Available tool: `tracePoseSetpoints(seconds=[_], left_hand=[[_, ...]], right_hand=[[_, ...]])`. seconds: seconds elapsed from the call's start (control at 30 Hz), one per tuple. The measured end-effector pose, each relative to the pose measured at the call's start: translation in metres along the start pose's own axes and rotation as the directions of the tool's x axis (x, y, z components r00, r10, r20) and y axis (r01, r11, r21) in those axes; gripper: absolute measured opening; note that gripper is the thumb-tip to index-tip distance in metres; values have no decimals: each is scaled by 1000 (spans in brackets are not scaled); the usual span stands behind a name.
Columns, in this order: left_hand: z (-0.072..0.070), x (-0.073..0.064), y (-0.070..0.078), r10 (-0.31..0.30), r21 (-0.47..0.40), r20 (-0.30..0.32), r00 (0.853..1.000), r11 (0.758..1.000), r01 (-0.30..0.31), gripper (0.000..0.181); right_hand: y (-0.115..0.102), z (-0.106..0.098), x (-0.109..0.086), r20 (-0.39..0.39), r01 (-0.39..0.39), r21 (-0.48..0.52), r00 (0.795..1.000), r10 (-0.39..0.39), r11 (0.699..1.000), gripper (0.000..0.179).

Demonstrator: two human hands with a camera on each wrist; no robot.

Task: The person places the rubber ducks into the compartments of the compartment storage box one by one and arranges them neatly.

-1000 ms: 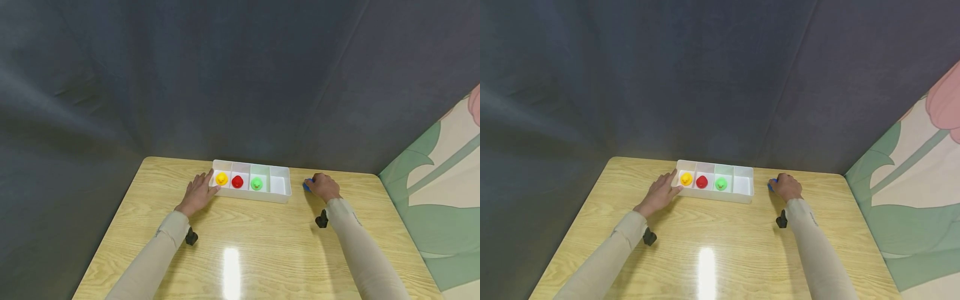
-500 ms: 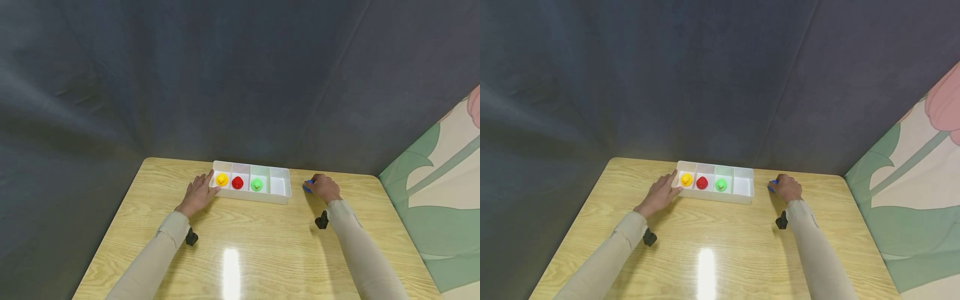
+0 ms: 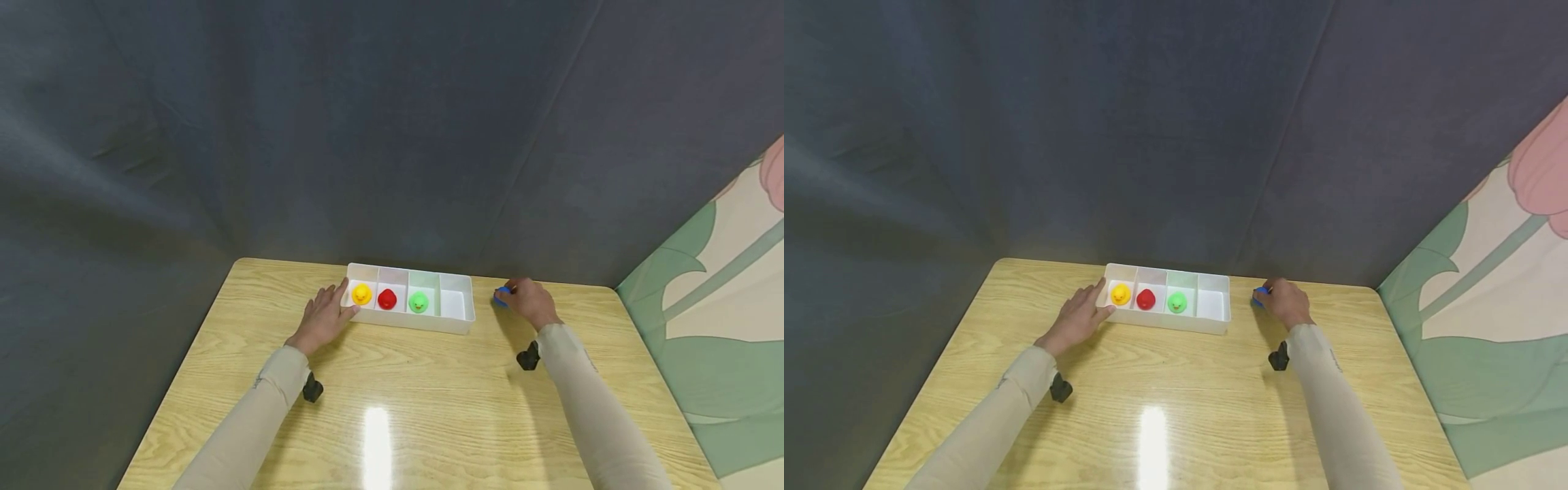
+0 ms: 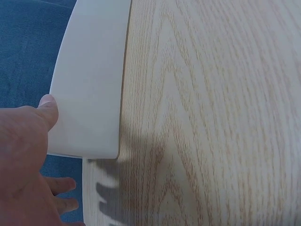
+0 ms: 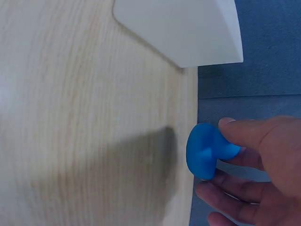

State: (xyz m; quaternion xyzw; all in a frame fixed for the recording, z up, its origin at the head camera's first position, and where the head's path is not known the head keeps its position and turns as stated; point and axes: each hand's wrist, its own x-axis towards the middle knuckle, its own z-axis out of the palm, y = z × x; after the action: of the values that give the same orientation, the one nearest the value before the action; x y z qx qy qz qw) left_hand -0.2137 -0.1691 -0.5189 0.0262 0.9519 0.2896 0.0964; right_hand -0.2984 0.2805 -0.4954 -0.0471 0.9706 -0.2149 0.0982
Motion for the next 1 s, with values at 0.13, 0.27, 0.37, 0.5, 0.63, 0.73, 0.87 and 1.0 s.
tracePoseSetpoints(seconds=[0.13, 0.27, 0.37, 0.5, 0.63, 0.73, 0.87, 1.0], left_hand=[[0, 0, 0, -2, -3, 2, 1000, 1000, 2, 79], [-1, -1, -1, -8, -6, 8, 1000, 1000, 8, 80], [-1, -1, 0, -9, -7, 10, 1000, 1000, 9, 79], [-1, 0, 0, -4, -5, 7, 1000, 1000, 4, 79], [-1, 0, 0, -2, 2, 6, 1000, 1000, 2, 79], [0, 1, -1, -3, 4, 5, 1000, 1000, 3, 79], [0, 1, -1, -5, 0, 5, 1000, 1000, 5, 79], [1, 2, -2, -8, -2, 8, 1000, 1000, 8, 79]], right_hand=[[-6, -5, 0, -16, 42, 9, 999, -42, 999, 36], [-12, -9, 1, -24, 65, -7, 998, -66, 998, 31], [-17, -13, 2, -30, 81, -8, 996, -82, 997, 29], [-24, -17, 2, -30, 124, -5, 992, -124, 992, 28], [-30, -19, 2, -21, 174, -12, 984, -175, 985, 24], [-35, -20, 2, -13, 207, -15, 978, -208, 978, 21], [-41, -20, 1, -13, 237, -25, 971, -238, 971, 19], [-47, -19, 1, -19, 276, -52, 961, -277, 960, 20]])
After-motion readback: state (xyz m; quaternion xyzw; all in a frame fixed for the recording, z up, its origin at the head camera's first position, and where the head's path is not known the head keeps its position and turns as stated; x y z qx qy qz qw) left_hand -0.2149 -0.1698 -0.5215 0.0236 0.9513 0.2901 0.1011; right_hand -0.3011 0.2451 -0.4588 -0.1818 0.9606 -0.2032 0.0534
